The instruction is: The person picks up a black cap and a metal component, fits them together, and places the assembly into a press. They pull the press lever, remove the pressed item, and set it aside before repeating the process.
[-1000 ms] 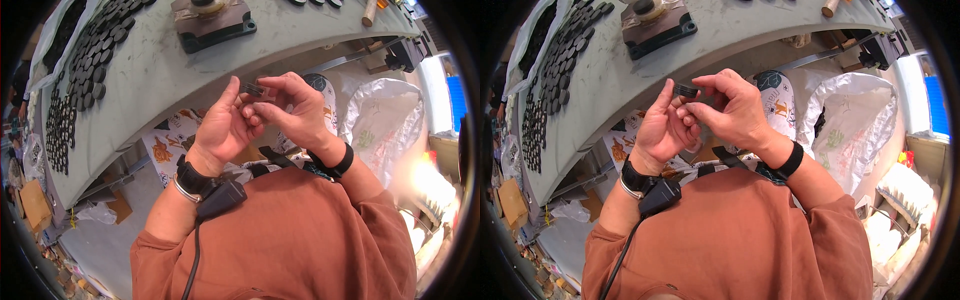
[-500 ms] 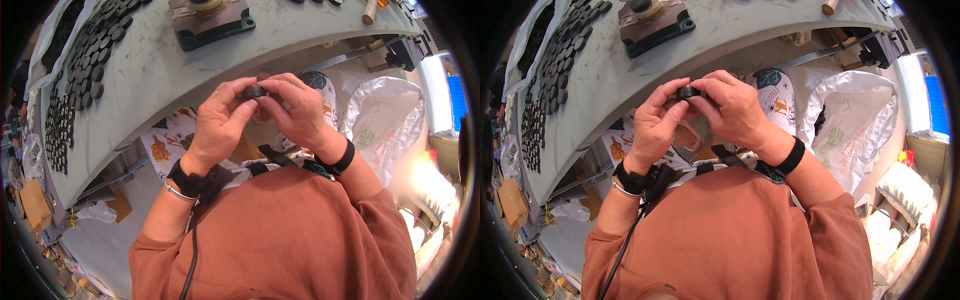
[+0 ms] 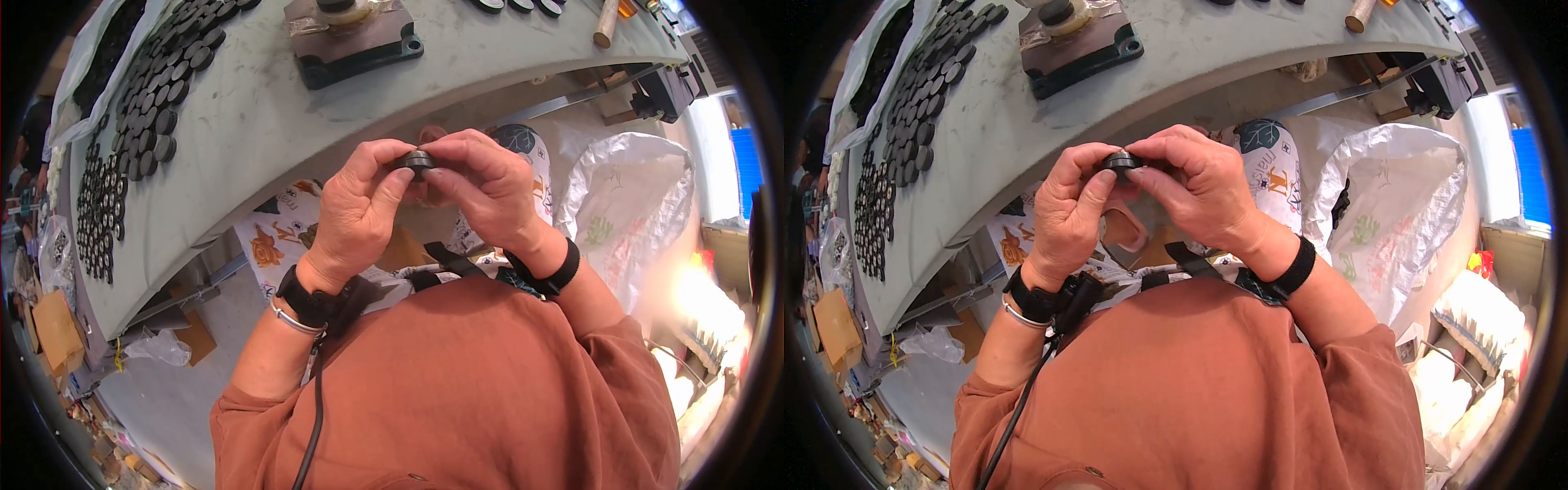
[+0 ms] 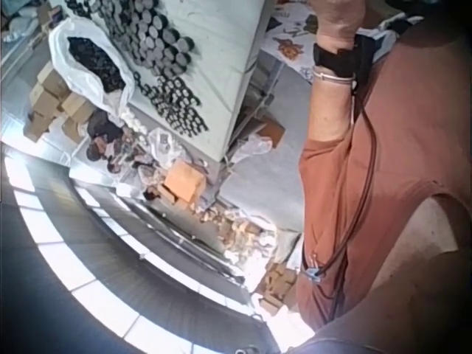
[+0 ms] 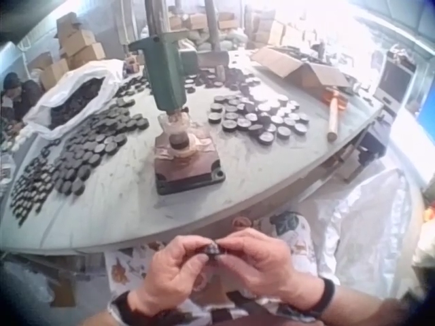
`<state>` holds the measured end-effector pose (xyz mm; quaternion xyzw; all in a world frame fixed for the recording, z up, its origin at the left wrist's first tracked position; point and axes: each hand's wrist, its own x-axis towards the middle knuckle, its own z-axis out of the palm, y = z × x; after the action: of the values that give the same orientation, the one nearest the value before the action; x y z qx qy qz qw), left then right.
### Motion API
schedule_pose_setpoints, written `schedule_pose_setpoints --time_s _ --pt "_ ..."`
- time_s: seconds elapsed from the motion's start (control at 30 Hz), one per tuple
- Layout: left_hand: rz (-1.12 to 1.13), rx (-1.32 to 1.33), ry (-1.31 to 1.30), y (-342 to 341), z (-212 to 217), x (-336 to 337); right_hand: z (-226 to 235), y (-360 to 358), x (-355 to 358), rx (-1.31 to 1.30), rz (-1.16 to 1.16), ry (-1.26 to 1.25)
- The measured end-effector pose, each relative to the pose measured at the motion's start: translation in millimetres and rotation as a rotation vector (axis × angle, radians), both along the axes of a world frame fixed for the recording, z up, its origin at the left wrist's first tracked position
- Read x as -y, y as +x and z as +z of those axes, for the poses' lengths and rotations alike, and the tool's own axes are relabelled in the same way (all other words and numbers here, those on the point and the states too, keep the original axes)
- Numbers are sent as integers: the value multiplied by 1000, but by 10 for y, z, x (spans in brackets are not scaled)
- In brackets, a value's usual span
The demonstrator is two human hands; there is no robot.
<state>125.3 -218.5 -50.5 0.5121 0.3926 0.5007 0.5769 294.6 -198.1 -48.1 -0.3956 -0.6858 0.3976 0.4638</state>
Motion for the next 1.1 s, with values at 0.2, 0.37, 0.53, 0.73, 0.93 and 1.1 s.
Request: schedule_pose_setpoints --time_s 0.2,0.37,0.53,0.73,0.93,1.1 --pt "105 -293 358 -34 -15 -40 2 -19 4 57 0 62" --pt "188 -283 360 42 37 -16 26 -90 21 115 -84 171" --pt "259 -101 54 80 52 -14 -14 -162 56 -35 -112 -143" --pt "157 110 -137 32 79 -27 1 -163 49 -165 12 -341" --pt "97 102 52 -31 68 -21 59 -72 13 99 49 92" --pt "84 83 -8 -44 96 -13 116 -44 -5 186 89 125"
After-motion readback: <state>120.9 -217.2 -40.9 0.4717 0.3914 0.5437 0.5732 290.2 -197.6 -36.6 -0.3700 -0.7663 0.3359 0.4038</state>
